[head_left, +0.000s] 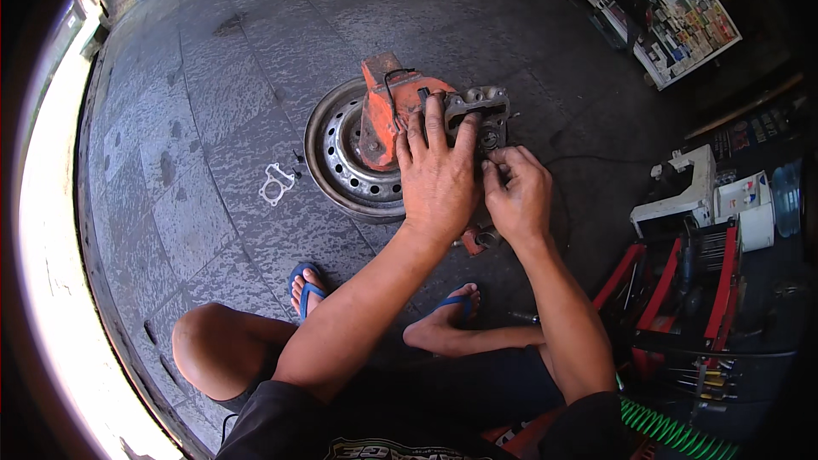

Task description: Repairing or assembling a motorcycle engine component held in a vice.

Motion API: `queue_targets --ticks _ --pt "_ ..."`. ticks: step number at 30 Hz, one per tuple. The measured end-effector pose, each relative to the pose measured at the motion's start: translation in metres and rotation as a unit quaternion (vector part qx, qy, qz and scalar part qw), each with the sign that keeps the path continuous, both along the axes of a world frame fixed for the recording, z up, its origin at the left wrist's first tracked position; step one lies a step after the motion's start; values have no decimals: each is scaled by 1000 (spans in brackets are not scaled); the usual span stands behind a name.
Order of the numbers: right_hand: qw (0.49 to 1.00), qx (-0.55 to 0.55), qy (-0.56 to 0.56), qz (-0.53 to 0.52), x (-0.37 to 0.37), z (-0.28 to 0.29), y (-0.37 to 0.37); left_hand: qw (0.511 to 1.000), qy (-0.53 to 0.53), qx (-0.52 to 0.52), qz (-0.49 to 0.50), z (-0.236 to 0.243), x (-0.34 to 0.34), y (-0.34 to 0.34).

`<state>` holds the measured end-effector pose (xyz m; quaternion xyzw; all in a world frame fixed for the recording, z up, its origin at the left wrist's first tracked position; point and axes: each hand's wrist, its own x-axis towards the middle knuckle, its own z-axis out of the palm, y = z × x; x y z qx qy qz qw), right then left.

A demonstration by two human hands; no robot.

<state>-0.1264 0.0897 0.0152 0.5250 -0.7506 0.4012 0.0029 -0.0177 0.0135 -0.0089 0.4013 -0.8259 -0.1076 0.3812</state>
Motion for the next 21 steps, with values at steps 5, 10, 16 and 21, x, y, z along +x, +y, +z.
queue_targets --ticks 5,10,16,21 --pt "999 8 19 -30 2 3 2 999 6 19 -25 5 7 -1" --pt "1000 -5 -4 -30 -11 0 3 998 -27 28 -59 19 20 -3" --pt "998 -55 5 -11 -9 -2 6 993 -44 69 -85 33 27 -3" --pt "999 -28 36 -28 2 -5 8 994 -76 -46 -65 43 24 -11"
